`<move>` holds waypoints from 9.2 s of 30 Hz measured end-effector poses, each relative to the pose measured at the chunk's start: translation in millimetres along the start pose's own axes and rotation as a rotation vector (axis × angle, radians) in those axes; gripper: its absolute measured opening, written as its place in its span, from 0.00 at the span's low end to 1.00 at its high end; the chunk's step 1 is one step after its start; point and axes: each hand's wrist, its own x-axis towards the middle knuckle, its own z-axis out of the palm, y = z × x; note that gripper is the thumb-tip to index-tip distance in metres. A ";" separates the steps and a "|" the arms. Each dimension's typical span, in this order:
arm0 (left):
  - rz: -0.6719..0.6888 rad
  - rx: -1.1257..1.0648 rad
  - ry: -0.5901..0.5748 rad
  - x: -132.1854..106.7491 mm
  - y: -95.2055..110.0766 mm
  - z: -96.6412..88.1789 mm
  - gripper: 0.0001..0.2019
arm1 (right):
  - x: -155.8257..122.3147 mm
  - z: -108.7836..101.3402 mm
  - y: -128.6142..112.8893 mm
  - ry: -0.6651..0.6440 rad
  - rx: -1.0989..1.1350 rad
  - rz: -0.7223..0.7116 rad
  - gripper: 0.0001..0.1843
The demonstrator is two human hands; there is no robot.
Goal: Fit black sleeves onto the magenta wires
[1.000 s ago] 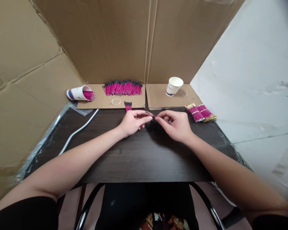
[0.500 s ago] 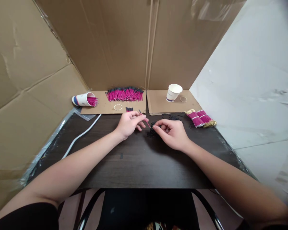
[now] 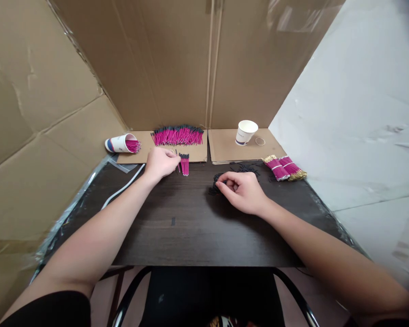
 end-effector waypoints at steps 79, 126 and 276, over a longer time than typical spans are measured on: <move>0.021 0.326 0.186 86.3 47.4 7.8 0.13 | 1.9 -4.9 1.3 -0.094 -0.046 -0.065 0.09; 0.394 -0.637 -0.202 -65.2 33.7 75.1 0.15 | 23.0 -71.9 17.0 0.165 -0.622 0.383 0.16; -0.135 -1.308 -0.658 -84.9 54.5 64.8 0.21 | -7.7 24.5 -12.2 -0.093 0.420 0.044 0.13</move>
